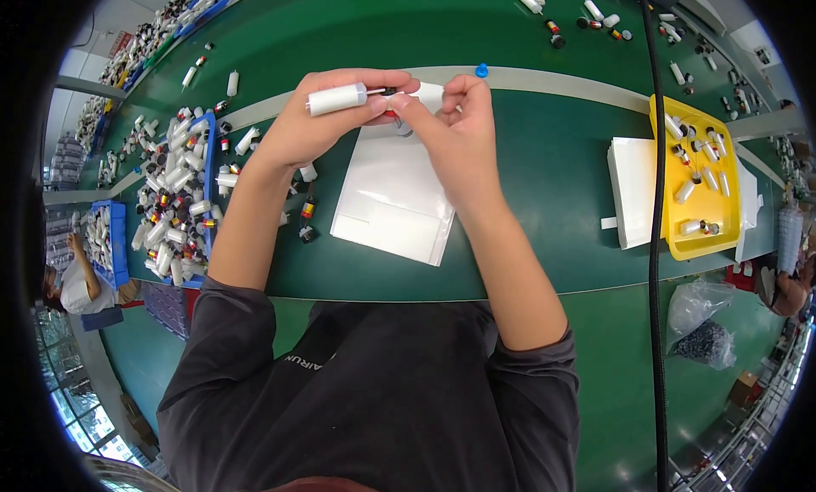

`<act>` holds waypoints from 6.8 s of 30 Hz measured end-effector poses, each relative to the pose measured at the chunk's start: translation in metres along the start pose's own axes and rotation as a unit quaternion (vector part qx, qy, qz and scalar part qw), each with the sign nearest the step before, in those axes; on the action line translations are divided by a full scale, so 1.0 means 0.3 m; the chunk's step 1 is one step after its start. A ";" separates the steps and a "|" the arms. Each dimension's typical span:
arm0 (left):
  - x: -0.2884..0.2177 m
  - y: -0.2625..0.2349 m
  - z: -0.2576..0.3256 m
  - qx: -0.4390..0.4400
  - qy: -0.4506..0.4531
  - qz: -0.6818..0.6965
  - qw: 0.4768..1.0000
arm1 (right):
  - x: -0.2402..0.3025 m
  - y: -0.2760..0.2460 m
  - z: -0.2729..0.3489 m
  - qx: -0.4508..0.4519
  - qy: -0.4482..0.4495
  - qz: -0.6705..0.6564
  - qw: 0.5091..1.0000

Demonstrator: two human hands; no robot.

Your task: The person assembles small plastic casings and electronic components by hand on a factory production line.

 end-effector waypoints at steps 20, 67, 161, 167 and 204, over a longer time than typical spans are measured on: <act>0.118 -0.586 -0.095 -0.166 -0.175 -0.470 0.849 | -0.054 0.166 0.330 0.227 -0.032 0.614 0.755; 0.033 -0.123 -0.032 0.011 0.060 0.037 0.997 | 0.011 0.138 0.253 0.285 0.051 0.517 0.806; 0.022 0.008 -0.038 -0.019 -0.006 -0.086 0.996 | 0.048 -0.009 0.002 0.007 0.019 -0.002 1.000; 0.026 0.010 -0.032 0.014 0.044 -0.033 0.998 | 0.040 -0.017 0.001 -0.006 0.003 0.013 1.000; 0.249 -0.607 -0.191 -0.053 -0.157 -0.647 0.744 | -0.030 0.129 0.308 0.219 -0.026 0.610 0.761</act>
Point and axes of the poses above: each hand's wrist, its own z-axis away from the middle knuckle, its own y-axis out of the palm, x = y × z, the point moved 3 cm from there along -z, towards the middle knuckle, and after that the axes turned 10 degrees about x, right-handed, at the moved point
